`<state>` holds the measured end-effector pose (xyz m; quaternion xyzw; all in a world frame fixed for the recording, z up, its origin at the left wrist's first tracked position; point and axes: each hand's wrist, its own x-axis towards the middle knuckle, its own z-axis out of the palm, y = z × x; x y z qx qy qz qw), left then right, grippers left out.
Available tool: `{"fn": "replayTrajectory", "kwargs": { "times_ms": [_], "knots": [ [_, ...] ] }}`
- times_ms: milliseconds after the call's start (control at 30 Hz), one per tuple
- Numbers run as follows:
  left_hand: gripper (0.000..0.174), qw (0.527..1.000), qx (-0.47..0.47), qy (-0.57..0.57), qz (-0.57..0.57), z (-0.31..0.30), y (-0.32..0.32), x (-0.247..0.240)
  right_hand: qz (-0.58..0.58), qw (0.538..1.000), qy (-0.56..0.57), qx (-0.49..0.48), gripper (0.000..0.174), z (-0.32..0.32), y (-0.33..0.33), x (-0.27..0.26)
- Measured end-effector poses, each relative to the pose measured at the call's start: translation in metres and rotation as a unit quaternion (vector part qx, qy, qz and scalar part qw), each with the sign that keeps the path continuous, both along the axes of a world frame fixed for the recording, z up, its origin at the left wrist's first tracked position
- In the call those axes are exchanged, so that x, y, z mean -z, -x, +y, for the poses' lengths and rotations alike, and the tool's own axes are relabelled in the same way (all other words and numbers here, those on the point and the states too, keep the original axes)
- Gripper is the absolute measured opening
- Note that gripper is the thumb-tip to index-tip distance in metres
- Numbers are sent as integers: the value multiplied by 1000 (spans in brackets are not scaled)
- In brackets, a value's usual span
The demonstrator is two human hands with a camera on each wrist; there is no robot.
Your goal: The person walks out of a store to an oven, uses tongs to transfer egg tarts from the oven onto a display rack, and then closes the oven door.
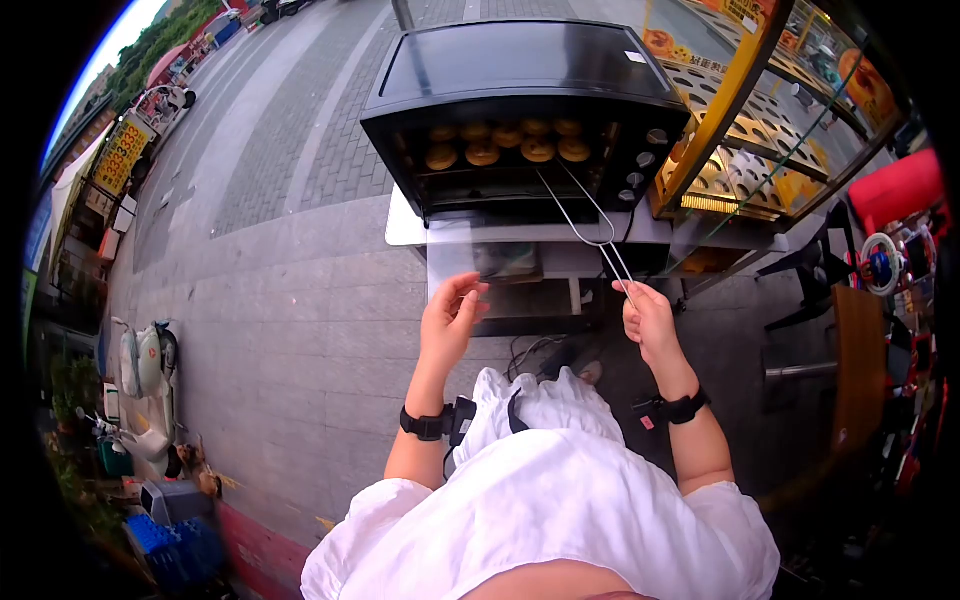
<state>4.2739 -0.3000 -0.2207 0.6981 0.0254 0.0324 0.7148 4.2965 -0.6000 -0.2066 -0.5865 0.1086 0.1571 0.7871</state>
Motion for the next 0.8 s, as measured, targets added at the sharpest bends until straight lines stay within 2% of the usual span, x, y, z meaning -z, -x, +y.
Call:
{"fn": "replayTrajectory", "kwargs": {
  "times_ms": [300, 467, 633, 800],
  "knots": [
    [24, 993, -115, 20, 11, 54, 33, 18, 36, 999, -1, -7, 20, 19, -40, -6],
    [23, 993, -109, 33, 9, 56, 35, 19, 64, 997, -34, 0, 14, 42, -57, -12],
    [23, 993, -113, 29, -2, 56, 31, 21, 80, 992, -88, 42, 10, 80, -77, 25],
    [22, 993, -115, 27, 4, 57, 32, 25, 85, 987, -92, 98, 12, 116, -131, 58]
  ]
}}
